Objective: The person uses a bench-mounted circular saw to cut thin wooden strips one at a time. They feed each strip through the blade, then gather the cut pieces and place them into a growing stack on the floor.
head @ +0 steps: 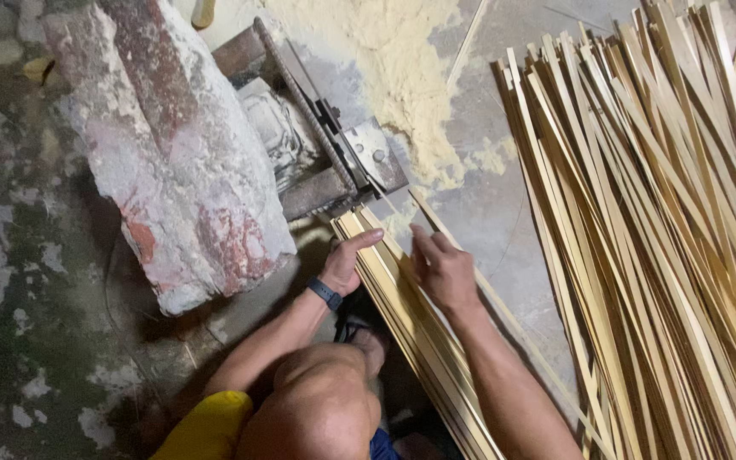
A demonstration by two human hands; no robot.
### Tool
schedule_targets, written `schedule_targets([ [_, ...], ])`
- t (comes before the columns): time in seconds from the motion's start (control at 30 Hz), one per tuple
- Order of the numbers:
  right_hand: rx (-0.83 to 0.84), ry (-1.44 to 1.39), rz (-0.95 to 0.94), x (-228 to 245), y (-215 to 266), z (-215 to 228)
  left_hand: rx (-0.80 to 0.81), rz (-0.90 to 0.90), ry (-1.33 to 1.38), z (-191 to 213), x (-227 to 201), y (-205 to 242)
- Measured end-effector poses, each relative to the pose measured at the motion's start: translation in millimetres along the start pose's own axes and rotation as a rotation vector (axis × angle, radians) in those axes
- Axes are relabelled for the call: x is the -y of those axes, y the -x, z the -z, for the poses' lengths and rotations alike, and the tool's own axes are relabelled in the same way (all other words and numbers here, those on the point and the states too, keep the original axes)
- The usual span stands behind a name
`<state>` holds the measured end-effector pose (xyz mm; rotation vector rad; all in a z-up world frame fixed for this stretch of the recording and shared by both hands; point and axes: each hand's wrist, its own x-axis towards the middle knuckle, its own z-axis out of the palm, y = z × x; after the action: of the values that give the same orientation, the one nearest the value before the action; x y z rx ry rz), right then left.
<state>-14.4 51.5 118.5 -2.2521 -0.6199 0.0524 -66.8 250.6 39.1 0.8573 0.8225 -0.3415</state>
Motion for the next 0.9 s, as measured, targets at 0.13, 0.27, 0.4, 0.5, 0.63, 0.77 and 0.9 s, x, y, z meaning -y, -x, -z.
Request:
schedule_targets([
  [0.13,0.015,0.022,0.050,7.6,-16.7,-12.5,-0.015,-0.035,0.057,1.1,-6.1,-0.1],
  [0.27,0.062,0.027,-0.043,17.9,-30.3,-24.4,0.026,-0.041,0.120,3.0,-4.5,-5.8],
  [0.4,0.095,0.001,-0.072,23.4,-41.2,-24.7,0.105,-0.061,0.217,1.4,-1.9,-12.2],
  [0.5,0.112,-0.021,-0.058,20.1,-27.4,-4.8,0.067,-0.071,0.091,1.0,-3.4,-12.3],
  [0.63,-0.064,0.119,0.050,14.2,4.2,28.2,0.105,-0.016,0.143,-2.3,-9.2,-3.6],
  [0.77,-0.054,0.082,0.117,13.2,19.2,34.5,0.125,-0.039,0.142,-9.5,-14.1,3.0],
  [0.9,-0.005,-0.030,-0.054,11.1,16.2,23.1,0.146,-0.032,0.153,-6.1,-13.7,3.8],
])
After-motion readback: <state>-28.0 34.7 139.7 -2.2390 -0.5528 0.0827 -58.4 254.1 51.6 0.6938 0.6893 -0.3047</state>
